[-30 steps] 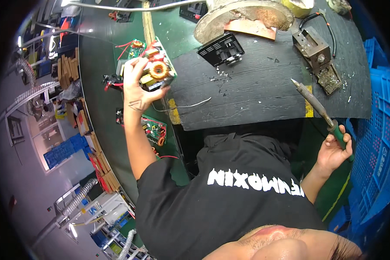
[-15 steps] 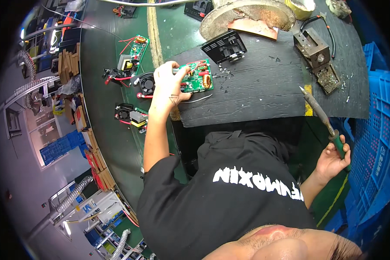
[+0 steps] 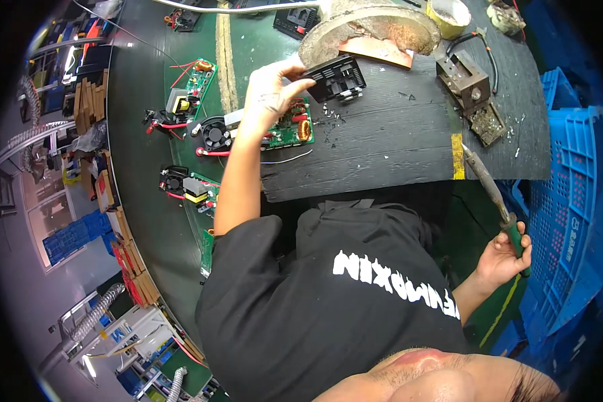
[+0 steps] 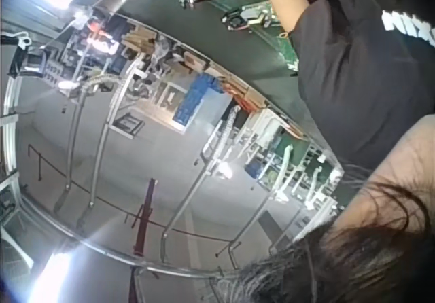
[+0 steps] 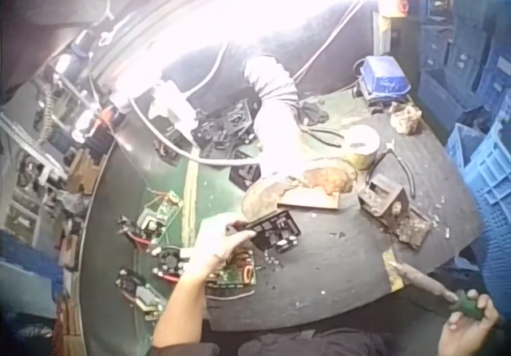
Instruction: Soldering electronic components onto a printed circuit board using a soldering iron.
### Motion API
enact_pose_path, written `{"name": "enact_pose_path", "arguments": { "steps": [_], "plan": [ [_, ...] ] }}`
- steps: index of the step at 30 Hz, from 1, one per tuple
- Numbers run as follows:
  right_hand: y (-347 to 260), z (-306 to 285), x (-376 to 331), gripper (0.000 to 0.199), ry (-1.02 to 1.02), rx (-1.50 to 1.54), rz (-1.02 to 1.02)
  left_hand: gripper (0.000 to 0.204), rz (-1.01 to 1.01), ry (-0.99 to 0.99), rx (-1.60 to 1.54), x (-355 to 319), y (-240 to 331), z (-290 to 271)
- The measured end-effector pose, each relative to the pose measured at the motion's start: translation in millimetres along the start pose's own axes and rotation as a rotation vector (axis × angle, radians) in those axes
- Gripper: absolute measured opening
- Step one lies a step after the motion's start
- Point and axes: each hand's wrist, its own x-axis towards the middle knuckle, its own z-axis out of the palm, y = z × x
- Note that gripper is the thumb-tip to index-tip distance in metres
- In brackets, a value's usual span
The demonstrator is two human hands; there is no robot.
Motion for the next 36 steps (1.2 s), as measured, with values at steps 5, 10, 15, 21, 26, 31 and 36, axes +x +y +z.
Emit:
{"name": "enact_pose_path", "arguments": {
  "steps": [5, 10, 15, 21, 26, 31, 36],
  "plan": [
    [0, -14, -18, 0.017, 0.018, 0.003, -0.048, 0.025, 0.116, -0.121, -0.085, 13, -17, -27],
    [13, -23, -26, 0.017, -0.019, 0.065, -0.078, 0.026, 0.094, -0.451, -0.194, 37, -39, -39],
    [32, -19, -34, 0.017, -0.119, 0.1, -0.052, 0.018, 0.061, -0.663, -0.278, 56, -56, -37],
    [45, -3, -54, 0.018, -0.189, 0.095, -0.044, 0.017, 0.023, -0.68, -0.401, 56, -46, -41],
    [51, 6, -68, 0.018, -0.237, 0.041, -0.049, 0.015, 0.213, -0.641, -0.526, 47, -34, -45],
    [52, 7, -80, 0.019, -0.28, 0.02, -0.08, 0.017, 0.163, -0.615, -0.47, 43, -36, -45],
    [51, 7, -82, 0.019, -0.281, -0.011, -0.08, 0.019, 0.15, -0.556, -0.396, 39, -37, -43]
  ]
}}
